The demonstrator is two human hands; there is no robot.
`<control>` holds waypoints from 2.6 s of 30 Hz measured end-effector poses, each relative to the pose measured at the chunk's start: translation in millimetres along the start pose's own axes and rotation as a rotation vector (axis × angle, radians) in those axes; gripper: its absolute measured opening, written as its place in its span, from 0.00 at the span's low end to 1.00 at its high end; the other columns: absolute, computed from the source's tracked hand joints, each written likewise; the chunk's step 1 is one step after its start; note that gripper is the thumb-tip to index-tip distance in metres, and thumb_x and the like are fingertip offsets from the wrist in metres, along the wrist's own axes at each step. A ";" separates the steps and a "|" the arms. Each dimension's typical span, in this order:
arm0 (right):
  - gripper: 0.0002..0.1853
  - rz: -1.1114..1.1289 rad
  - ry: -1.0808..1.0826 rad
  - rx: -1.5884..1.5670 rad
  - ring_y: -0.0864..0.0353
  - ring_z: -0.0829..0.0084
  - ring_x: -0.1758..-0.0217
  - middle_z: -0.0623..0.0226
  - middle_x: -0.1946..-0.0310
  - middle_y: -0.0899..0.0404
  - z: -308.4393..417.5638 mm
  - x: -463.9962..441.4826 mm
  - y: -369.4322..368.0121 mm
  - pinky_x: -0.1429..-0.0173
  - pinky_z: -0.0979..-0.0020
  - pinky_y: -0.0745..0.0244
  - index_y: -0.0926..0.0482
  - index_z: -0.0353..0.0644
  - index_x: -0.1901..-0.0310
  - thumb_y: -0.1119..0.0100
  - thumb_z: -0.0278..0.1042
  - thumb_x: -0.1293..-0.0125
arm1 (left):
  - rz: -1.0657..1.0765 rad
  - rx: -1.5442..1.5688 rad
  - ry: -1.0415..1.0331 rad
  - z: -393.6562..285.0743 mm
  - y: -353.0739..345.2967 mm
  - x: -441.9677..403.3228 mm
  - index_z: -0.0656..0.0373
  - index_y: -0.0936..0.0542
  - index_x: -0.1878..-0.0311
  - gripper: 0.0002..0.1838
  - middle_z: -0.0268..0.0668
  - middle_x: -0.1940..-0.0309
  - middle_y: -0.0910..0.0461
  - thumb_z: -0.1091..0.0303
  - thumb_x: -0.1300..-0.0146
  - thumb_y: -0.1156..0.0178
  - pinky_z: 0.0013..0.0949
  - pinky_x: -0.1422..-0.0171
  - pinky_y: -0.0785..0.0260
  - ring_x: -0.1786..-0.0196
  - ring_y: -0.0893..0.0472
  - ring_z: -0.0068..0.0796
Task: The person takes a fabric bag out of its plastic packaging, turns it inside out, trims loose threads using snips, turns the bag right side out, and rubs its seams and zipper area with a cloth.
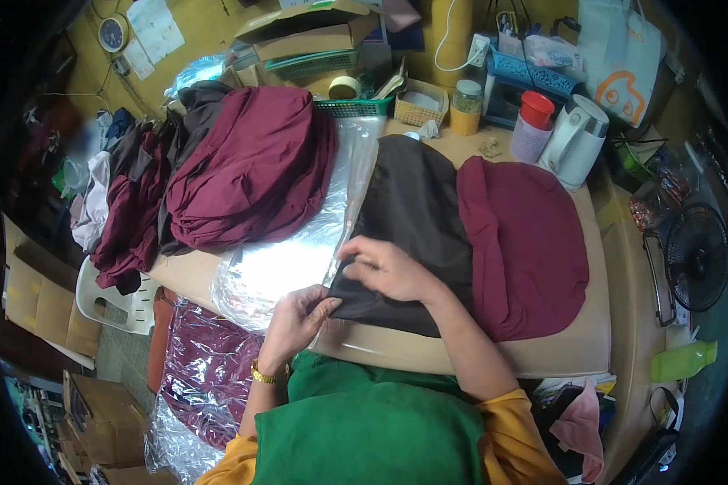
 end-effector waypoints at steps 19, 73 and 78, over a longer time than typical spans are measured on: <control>0.08 -0.410 0.230 0.355 0.33 0.87 0.73 0.73 0.78 0.25 24.3 18.9 25.3 0.69 0.77 0.35 0.23 0.33 0.68 0.35 0.26 0.33 | -0.168 0.771 0.089 22.0 -31.8 -10.0 0.64 0.24 0.37 0.27 0.29 0.64 0.22 0.66 0.37 0.30 0.16 0.74 0.38 0.79 0.32 0.09; 0.08 -0.351 0.023 0.603 0.15 0.73 0.66 0.60 0.68 0.14 -36.3 14.6 41.1 0.59 0.70 0.24 0.20 0.33 0.62 0.35 0.30 0.35 | -0.093 -0.114 -0.040 48.7 3.9 -32.6 0.70 0.17 0.55 0.17 0.36 0.75 0.17 0.63 0.36 0.33 0.33 0.62 0.27 0.70 0.19 0.25; 0.08 -0.337 0.012 0.591 0.14 0.65 0.65 0.57 0.68 0.15 -42.9 13.8 40.5 0.59 0.68 0.23 0.20 0.35 0.61 0.34 0.31 0.36 | -0.009 0.198 0.174 82.2 21.1 -21.0 0.67 0.18 0.64 0.08 0.30 0.77 0.20 0.71 0.35 0.34 0.25 0.67 0.30 0.73 0.23 0.18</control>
Point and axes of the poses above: each hand's wrist, its own x-axis away from the middle knuckle, its own y-axis out of the back of the hand, z = x × y, the point moved 9 cm from there along -x, towards the middle knuckle
